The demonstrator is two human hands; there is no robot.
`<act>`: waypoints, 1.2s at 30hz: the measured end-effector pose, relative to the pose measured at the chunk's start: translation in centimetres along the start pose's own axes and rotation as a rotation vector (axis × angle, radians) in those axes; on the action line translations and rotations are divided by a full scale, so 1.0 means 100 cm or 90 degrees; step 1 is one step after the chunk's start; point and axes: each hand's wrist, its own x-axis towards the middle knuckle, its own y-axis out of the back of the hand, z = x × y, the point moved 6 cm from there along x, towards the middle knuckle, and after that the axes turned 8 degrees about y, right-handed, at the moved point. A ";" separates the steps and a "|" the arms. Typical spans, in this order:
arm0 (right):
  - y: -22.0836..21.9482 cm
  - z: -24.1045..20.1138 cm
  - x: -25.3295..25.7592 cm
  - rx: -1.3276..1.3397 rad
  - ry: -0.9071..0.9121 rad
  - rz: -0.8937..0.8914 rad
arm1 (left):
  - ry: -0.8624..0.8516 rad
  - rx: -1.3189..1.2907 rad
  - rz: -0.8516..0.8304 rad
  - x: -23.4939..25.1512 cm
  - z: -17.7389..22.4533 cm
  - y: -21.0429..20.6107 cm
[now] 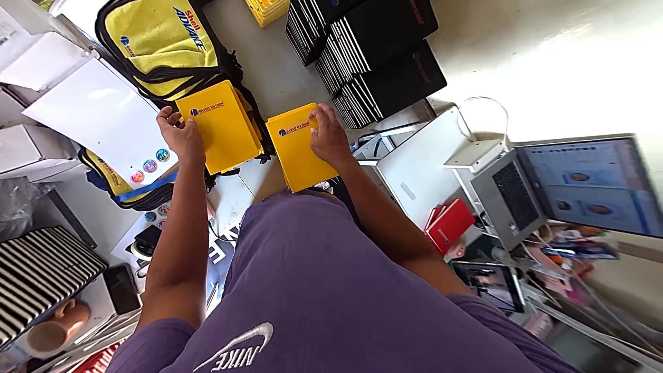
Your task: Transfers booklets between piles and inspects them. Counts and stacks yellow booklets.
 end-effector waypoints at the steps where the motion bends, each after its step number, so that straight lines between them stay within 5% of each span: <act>1: 0.000 -0.001 0.000 -0.002 -0.001 -0.004 | 0.002 -0.011 0.008 0.000 -0.003 0.000; 6: 0.000 -0.002 0.003 -0.014 -0.001 -0.011 | 0.016 -0.076 0.035 -0.004 -0.005 -0.004; 10: 0.000 -0.003 0.004 -0.009 -0.011 -0.013 | -0.092 0.089 0.047 -0.018 0.013 -0.009; 16: -0.001 -0.002 0.003 -0.011 -0.001 -0.009 | -0.269 0.187 -0.134 -0.077 0.050 -0.055; 27: 0.002 -0.001 0.004 -0.002 -0.005 -0.033 | -0.403 0.304 -0.344 -0.140 0.045 -0.126; 36: 0.000 0.000 0.003 -0.009 0.002 -0.042 | -0.390 0.437 -0.366 -0.151 0.031 -0.146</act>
